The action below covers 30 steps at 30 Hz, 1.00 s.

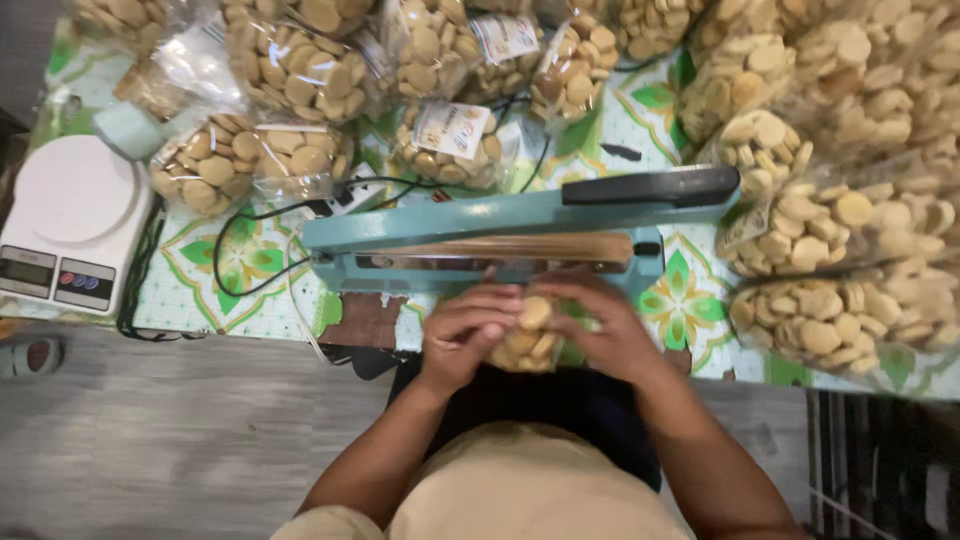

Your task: The person seals plastic bags filled with cookies by hand and using a heat sealer.

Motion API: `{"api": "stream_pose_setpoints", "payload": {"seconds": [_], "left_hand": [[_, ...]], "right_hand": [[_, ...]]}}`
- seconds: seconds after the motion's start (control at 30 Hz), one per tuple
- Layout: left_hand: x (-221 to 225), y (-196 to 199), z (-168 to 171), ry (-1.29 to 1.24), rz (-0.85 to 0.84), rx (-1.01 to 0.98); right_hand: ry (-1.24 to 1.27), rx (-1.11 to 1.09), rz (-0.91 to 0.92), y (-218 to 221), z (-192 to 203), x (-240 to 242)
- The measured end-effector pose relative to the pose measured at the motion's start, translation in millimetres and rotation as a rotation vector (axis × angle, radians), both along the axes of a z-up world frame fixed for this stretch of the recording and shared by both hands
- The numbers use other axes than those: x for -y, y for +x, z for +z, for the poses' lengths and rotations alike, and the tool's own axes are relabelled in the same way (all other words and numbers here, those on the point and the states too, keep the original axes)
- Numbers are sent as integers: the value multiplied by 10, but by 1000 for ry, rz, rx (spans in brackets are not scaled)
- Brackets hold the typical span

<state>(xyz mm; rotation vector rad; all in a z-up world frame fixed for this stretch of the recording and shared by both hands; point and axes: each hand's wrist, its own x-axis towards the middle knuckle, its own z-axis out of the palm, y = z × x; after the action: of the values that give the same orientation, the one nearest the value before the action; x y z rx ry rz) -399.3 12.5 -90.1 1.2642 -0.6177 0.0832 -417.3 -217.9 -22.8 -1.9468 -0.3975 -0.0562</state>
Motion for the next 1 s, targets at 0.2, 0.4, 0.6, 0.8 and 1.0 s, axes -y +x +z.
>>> {"api": "stream_pose_setpoints", "payload": {"seconds": [0.2, 0.4, 0.6, 0.8, 1.0], "left_hand": [[3, 23, 50, -77, -15, -75], [115, 7, 73, -79, 14, -114], [158, -69, 14, 43, -7, 37], [219, -119, 29, 93, 92, 55], [111, -95, 103, 35, -7, 28]], "right_hand": [[-70, 124, -71, -93, -256, 61], [-171, 545, -285, -151, -360, -190], [-24, 563, -310, -186, -591, -311], [67, 640, -301, -159, -592, -332], [114, 537, -143, -208, -524, -43]]}}
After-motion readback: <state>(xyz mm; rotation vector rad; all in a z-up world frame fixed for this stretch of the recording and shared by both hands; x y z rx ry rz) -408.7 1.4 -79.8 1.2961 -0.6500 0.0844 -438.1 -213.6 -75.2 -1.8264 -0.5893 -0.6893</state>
